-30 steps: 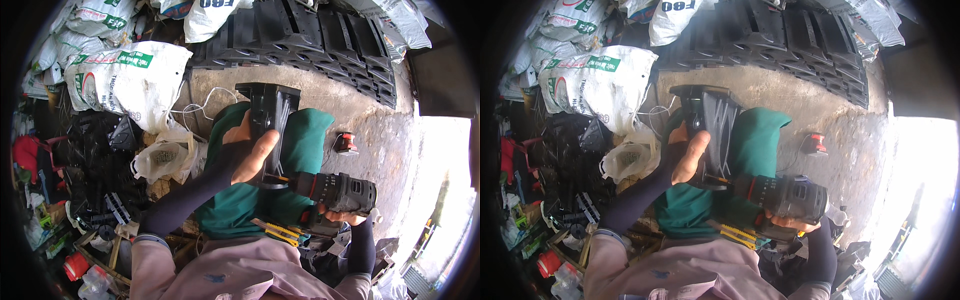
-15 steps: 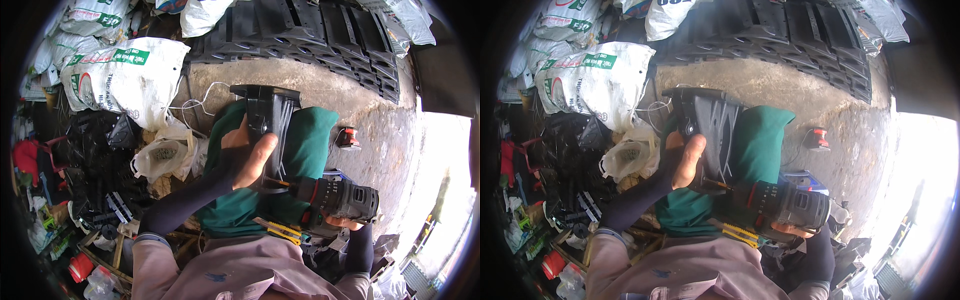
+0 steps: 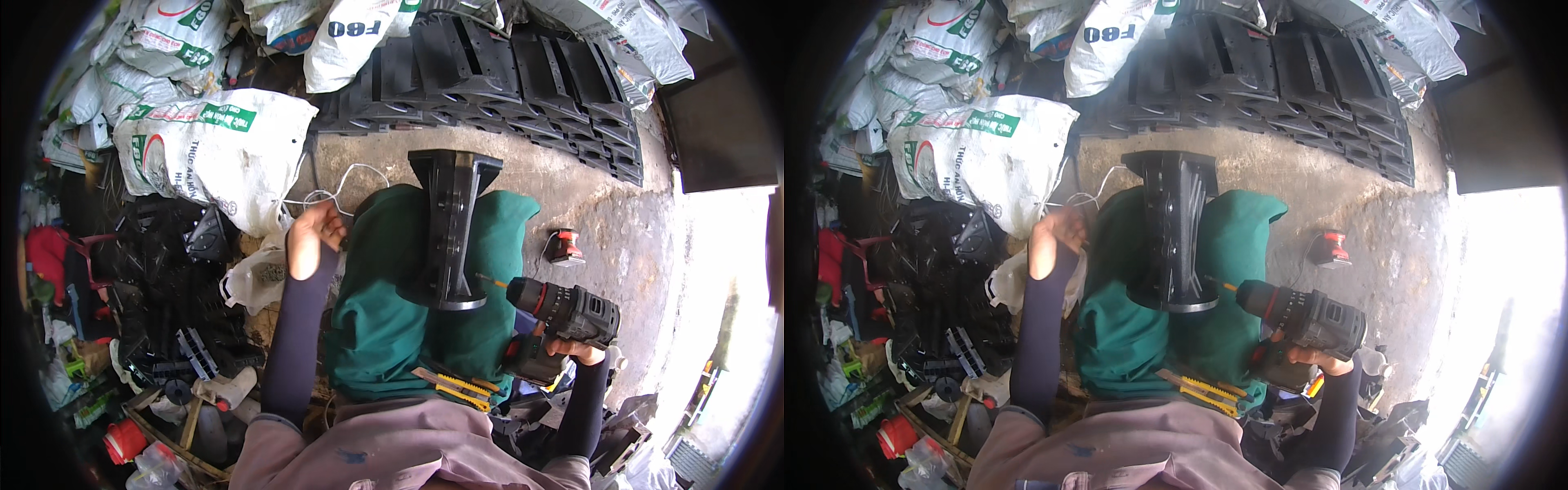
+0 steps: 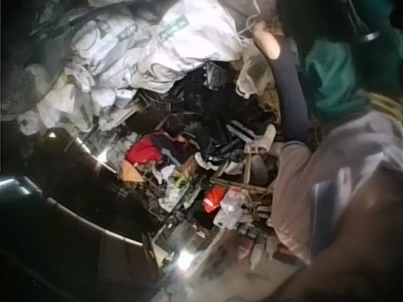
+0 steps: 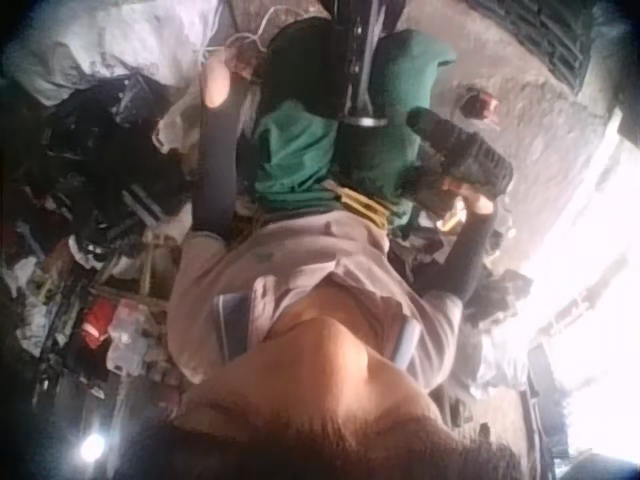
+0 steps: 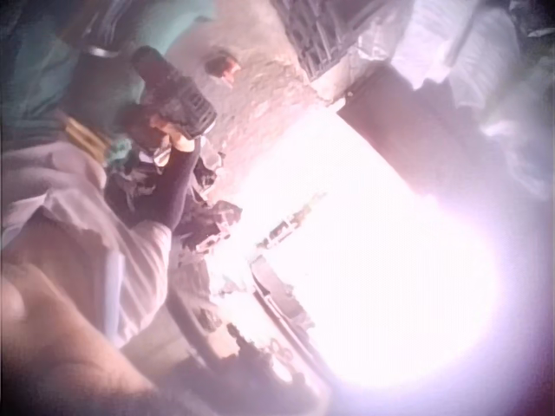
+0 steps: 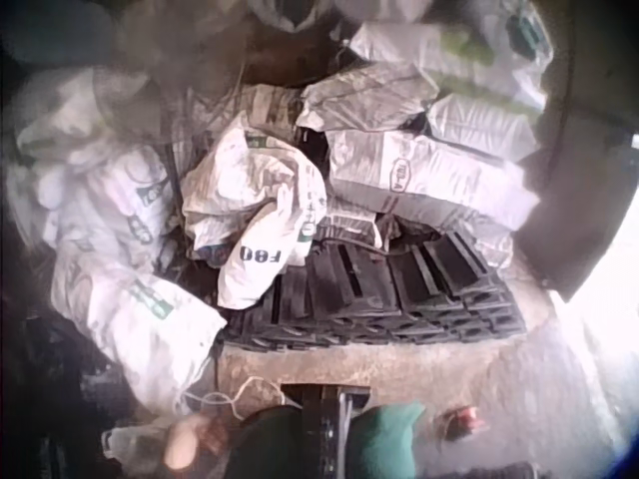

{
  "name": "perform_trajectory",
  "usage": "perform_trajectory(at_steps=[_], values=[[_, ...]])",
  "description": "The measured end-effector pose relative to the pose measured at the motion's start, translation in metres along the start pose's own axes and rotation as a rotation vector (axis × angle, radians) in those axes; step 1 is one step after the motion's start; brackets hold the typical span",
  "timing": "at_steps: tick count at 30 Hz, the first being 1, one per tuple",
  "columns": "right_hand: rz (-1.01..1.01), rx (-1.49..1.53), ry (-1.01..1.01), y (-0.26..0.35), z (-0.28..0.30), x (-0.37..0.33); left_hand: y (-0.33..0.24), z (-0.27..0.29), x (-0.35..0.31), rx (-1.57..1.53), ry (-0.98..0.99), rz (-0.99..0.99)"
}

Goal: The person sits on the floor and uses a cordless drill to drive screws into a black plastic part. After finishing, they stand up, place the part on a shelf, and walk to a charging station to swap the drill battery.

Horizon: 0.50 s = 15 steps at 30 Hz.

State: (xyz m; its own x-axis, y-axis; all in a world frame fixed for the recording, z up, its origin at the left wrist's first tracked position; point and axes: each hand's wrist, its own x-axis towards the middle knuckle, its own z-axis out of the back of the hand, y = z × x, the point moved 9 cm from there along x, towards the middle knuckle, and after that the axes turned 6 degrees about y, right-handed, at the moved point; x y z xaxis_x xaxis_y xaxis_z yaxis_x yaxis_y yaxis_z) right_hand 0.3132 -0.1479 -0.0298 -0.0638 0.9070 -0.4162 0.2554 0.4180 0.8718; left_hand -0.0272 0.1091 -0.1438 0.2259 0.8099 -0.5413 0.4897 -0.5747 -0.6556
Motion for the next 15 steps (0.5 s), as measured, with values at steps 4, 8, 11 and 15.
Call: perform_trajectory(at_steps=[4, 8, 11, 15], values=[[-0.062, -0.126, -0.074, 0.005, 0.007, 0.001, 0.042, 0.064, -0.011, -0.262, -0.217, 0.264], [-0.048, -0.017, -0.021, 0.028, -0.009, 0.013, 0.015, 0.037, -0.027, -0.136, -0.024, 0.044], [0.007, -0.103, 0.010, 0.045, -0.019, 0.022, -0.011, -0.023, -0.047, 0.051, 0.269, -0.024], [-0.027, -0.035, 0.027, 0.046, -0.024, 0.027, -0.017, -0.085, -0.077, 0.136, 0.451, -0.008]])
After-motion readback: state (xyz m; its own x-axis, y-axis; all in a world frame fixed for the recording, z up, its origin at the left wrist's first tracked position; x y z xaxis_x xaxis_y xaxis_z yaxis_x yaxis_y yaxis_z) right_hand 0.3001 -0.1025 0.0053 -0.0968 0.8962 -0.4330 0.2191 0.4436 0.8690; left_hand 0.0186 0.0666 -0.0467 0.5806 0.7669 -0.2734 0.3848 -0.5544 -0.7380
